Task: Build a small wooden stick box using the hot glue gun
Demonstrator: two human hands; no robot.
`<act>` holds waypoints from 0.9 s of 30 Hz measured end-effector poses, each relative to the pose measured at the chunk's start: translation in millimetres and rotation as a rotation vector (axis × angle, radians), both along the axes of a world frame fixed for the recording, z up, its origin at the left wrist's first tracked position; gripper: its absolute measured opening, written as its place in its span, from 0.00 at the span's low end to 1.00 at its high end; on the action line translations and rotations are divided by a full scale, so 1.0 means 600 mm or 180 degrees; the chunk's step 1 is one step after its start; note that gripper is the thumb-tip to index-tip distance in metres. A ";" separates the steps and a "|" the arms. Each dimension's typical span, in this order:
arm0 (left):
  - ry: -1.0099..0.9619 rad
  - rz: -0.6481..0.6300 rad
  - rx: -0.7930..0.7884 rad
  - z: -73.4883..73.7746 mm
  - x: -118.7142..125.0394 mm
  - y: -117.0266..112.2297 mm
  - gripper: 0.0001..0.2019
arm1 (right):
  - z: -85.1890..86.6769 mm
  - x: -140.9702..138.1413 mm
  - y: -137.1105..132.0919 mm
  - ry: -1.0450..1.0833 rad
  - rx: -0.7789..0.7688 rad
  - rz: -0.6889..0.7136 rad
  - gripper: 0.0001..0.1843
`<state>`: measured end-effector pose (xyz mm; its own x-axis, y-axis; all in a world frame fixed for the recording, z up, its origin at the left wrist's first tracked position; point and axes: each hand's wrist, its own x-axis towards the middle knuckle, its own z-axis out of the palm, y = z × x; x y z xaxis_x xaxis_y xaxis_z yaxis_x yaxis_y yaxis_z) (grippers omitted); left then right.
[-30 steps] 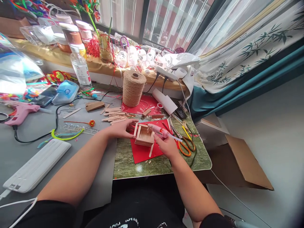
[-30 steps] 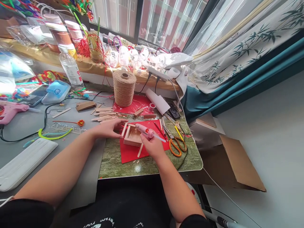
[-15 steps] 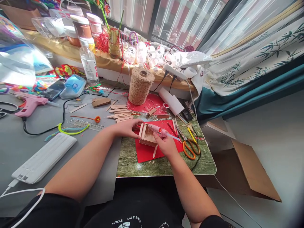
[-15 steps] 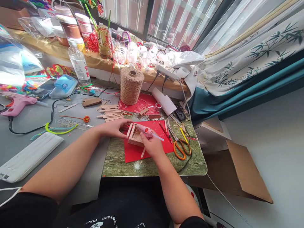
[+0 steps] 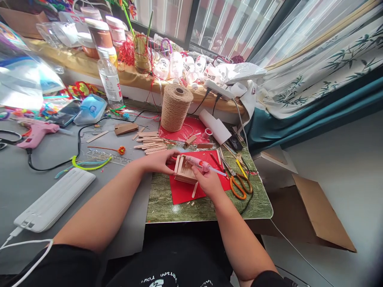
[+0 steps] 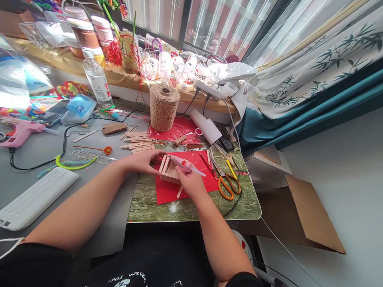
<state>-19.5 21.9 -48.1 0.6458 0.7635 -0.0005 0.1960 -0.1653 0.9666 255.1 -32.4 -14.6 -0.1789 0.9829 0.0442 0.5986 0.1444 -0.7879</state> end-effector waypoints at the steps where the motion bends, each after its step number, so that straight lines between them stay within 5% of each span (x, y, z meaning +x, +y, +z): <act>1: 0.0030 0.0010 0.0004 0.001 0.000 0.000 0.44 | -0.001 0.000 0.000 -0.0025 -0.0009 -0.0027 0.22; 27: 0.0027 0.0052 0.0105 0.011 0.004 -0.007 0.43 | 0.007 -0.002 -0.003 -0.0142 -0.0044 0.0053 0.23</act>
<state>-17.1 17.4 -41.7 0.6333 0.7736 0.0194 0.2072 -0.1937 0.9589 253.9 -34.4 -10.6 -0.1967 0.9802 0.0222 0.6307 0.1439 -0.7626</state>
